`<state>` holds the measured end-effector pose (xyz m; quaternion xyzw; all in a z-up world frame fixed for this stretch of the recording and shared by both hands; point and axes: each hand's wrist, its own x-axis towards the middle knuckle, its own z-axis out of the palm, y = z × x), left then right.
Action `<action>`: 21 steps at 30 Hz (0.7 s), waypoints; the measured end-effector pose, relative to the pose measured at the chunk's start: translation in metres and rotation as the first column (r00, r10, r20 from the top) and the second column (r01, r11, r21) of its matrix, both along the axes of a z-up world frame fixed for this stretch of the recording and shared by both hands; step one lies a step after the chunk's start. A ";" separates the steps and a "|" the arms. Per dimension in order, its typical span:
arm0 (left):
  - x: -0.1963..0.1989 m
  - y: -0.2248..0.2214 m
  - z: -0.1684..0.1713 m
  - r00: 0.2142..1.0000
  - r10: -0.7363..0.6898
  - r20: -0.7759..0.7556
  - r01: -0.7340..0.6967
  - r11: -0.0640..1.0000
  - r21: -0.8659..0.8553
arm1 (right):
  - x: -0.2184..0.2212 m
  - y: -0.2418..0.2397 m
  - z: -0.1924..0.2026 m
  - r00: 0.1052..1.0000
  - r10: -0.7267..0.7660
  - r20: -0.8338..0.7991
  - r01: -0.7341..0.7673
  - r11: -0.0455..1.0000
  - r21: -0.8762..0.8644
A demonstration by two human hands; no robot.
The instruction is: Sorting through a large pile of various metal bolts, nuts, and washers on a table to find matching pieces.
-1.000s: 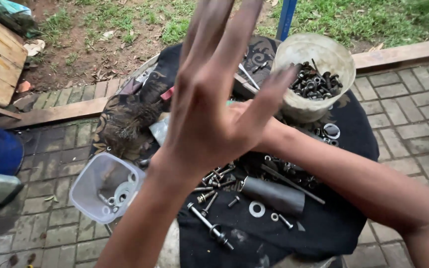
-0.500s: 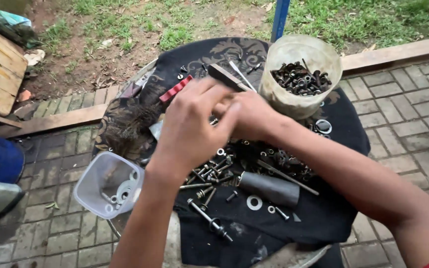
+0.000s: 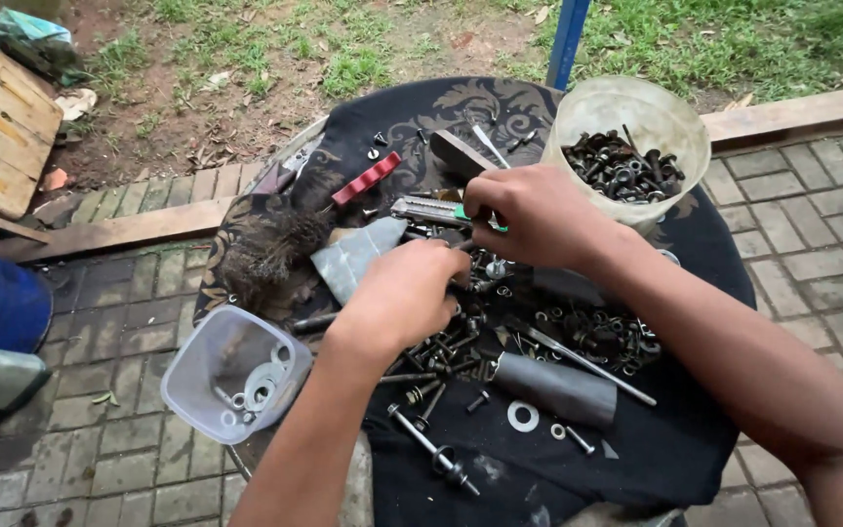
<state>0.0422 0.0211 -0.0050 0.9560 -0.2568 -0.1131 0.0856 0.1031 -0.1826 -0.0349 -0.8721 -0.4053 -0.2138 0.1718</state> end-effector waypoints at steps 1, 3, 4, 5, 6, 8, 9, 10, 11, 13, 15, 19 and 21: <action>0.000 0.001 0.000 1.000 -0.001 0.000 0.001 1.000 0.002 | 0.002 0.000 0.000 1.000 -0.001 0.000 0.001 1.000 0.002; 0.000 0.000 0.000 0.999 -0.023 0.032 0.023 1.000 -0.017 | 0.003 -0.001 -0.002 1.000 -0.006 -0.016 0.006 1.000 0.008; 0.003 -0.001 -0.006 0.999 -0.025 0.034 0.025 1.000 -0.016 | 0.003 -0.002 -0.001 1.000 -0.008 -0.014 0.008 1.000 0.008; 0.006 -0.002 -0.011 0.998 -0.032 0.051 0.033 0.999 -0.012 | 0.003 -0.002 -0.001 1.000 -0.003 -0.027 0.003 1.000 0.019; 0.007 -0.002 -0.016 0.997 -0.035 0.069 0.035 0.999 -0.008 | 0.003 -0.001 -0.001 0.999 0.007 -0.040 -0.006 1.000 0.030; 0.006 -0.003 -0.018 0.996 -0.050 0.074 0.052 0.998 -0.027 | 0.003 -0.001 0.002 0.999 0.019 -0.045 -0.018 0.999 0.028; 0.005 -0.003 -0.019 0.995 -0.067 0.076 0.071 0.996 -0.047 | 0.002 -0.001 0.003 0.998 0.029 -0.052 -0.028 0.999 0.027; 0.005 -0.004 -0.020 0.995 -0.069 0.078 0.073 0.996 -0.048 | 0.003 -0.001 0.004 0.998 0.027 -0.051 -0.026 0.999 0.026; 0.006 -0.005 -0.021 0.988 -0.108 0.113 0.113 0.993 -0.039 | 0.005 -0.002 0.004 0.997 0.043 -0.059 -0.041 0.998 0.042; 0.007 -0.008 -0.024 0.978 -0.153 0.140 0.158 0.987 -0.028 | 0.004 -0.004 0.004 0.996 0.053 -0.074 -0.049 0.997 0.059; 0.006 -0.009 -0.025 0.971 -0.165 0.171 0.173 0.984 -0.033 | 0.004 -0.003 0.006 0.995 0.067 -0.068 -0.062 0.995 0.074; 0.011 -0.011 -0.036 0.951 -0.197 0.237 0.205 0.979 -0.011 | 0.002 -0.003 0.009 0.995 0.066 -0.071 -0.059 0.993 0.099; 0.010 -0.014 -0.037 0.941 -0.193 0.278 0.201 0.980 -0.001 | 0.001 -0.004 0.009 0.981 0.117 -0.157 -0.087 0.979 0.184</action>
